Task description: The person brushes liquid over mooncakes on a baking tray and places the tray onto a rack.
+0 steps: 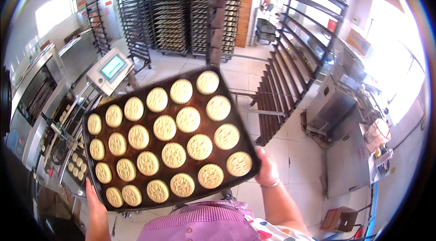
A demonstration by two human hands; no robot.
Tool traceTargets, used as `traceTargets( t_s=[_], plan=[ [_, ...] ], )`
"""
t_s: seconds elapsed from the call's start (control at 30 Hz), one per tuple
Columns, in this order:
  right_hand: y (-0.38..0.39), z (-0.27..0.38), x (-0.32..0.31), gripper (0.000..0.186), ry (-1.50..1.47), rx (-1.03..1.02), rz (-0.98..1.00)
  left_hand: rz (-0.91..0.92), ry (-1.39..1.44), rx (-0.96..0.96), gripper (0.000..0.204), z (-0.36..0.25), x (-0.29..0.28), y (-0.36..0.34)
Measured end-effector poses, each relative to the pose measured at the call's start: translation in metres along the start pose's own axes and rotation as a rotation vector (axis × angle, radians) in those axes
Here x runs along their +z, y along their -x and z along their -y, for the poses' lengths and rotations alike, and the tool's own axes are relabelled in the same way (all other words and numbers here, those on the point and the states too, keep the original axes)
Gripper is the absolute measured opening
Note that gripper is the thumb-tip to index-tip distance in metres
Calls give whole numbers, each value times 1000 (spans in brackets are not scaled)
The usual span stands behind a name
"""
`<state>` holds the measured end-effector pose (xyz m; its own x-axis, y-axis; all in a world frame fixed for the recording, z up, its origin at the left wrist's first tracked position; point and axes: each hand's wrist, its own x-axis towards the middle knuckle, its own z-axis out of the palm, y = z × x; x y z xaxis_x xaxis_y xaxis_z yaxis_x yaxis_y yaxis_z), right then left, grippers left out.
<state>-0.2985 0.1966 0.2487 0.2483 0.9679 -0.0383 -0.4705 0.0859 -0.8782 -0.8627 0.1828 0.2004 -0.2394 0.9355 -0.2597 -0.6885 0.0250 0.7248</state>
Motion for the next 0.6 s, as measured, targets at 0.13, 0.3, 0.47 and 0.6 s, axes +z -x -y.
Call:
traceTargets(
  t_s=[0.13, 0.3, 0.47, 0.6],
  plan=[
    [72, 93, 84, 55, -137, -589, -22, 250, -159, 49, 75, -67, 63, 13],
    [141, 163, 46, 43, -266, -798, -147, 805, 9, 315, 74, -92, 144, 49],
    [192, 182, 19, 52, -147, -1023, -229, 983, 81, 346, 74, -86, 186, 48],
    [185, 189, 22, 45, -110, -1059, -312, 1033, 81, 381, 73, -96, 199, 45]
  ],
)
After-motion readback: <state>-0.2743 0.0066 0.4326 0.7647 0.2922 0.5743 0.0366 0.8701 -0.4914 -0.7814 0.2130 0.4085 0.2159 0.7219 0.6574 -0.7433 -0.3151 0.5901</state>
